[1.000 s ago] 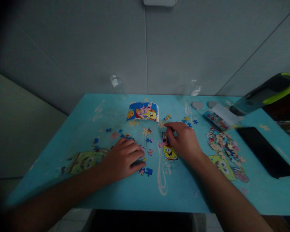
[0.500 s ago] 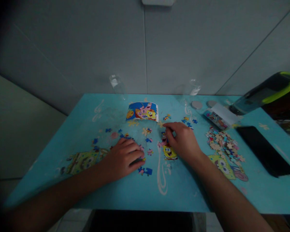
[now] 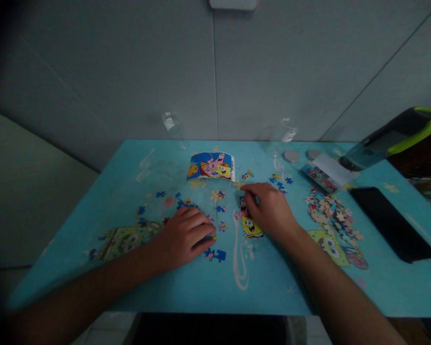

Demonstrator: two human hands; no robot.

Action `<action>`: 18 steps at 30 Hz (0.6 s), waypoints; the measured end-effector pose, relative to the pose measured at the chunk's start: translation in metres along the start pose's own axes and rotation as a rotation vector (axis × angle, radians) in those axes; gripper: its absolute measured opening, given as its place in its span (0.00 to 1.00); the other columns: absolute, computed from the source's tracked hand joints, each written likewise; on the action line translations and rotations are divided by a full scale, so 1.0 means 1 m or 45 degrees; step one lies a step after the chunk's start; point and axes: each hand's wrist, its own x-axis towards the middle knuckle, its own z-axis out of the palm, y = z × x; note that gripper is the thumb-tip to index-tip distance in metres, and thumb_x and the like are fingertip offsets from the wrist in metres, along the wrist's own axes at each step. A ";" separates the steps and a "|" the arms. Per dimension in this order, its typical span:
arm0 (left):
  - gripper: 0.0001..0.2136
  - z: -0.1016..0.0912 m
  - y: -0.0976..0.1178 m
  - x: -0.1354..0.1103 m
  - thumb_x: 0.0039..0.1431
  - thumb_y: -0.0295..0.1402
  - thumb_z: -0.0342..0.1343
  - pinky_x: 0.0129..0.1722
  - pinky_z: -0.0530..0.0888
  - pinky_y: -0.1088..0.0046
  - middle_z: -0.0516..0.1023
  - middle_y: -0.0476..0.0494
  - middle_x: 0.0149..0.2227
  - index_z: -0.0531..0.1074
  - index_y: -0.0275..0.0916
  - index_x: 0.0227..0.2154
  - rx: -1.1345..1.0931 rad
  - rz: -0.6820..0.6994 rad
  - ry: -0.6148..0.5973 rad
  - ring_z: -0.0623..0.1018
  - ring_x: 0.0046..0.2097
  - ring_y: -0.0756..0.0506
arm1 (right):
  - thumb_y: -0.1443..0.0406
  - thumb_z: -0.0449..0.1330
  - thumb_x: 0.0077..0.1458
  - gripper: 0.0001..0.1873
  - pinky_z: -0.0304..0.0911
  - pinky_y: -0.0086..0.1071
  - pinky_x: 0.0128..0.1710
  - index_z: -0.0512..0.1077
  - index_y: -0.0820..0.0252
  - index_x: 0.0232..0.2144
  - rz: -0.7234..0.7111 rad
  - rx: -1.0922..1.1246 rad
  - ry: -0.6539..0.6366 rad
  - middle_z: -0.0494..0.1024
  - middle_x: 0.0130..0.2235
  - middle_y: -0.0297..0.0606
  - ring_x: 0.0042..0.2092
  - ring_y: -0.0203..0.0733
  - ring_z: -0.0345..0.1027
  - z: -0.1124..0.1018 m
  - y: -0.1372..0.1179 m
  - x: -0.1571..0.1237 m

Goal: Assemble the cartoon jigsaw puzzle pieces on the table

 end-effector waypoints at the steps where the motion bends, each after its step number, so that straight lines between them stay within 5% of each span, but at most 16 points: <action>1: 0.07 0.000 0.000 0.000 0.67 0.38 0.58 0.48 0.63 0.59 0.76 0.46 0.41 0.74 0.41 0.41 0.008 0.004 -0.001 0.72 0.46 0.42 | 0.64 0.55 0.65 0.14 0.71 0.44 0.44 0.78 0.59 0.46 0.000 -0.002 0.002 0.82 0.43 0.43 0.42 0.50 0.77 0.000 0.000 0.000; 18: 0.11 -0.001 0.002 0.001 0.70 0.35 0.53 0.48 0.66 0.59 0.77 0.44 0.43 0.72 0.42 0.51 0.049 0.029 0.022 0.72 0.46 0.42 | 0.64 0.54 0.64 0.14 0.71 0.47 0.46 0.79 0.58 0.46 -0.002 0.000 0.002 0.83 0.43 0.43 0.44 0.51 0.77 0.002 0.002 0.000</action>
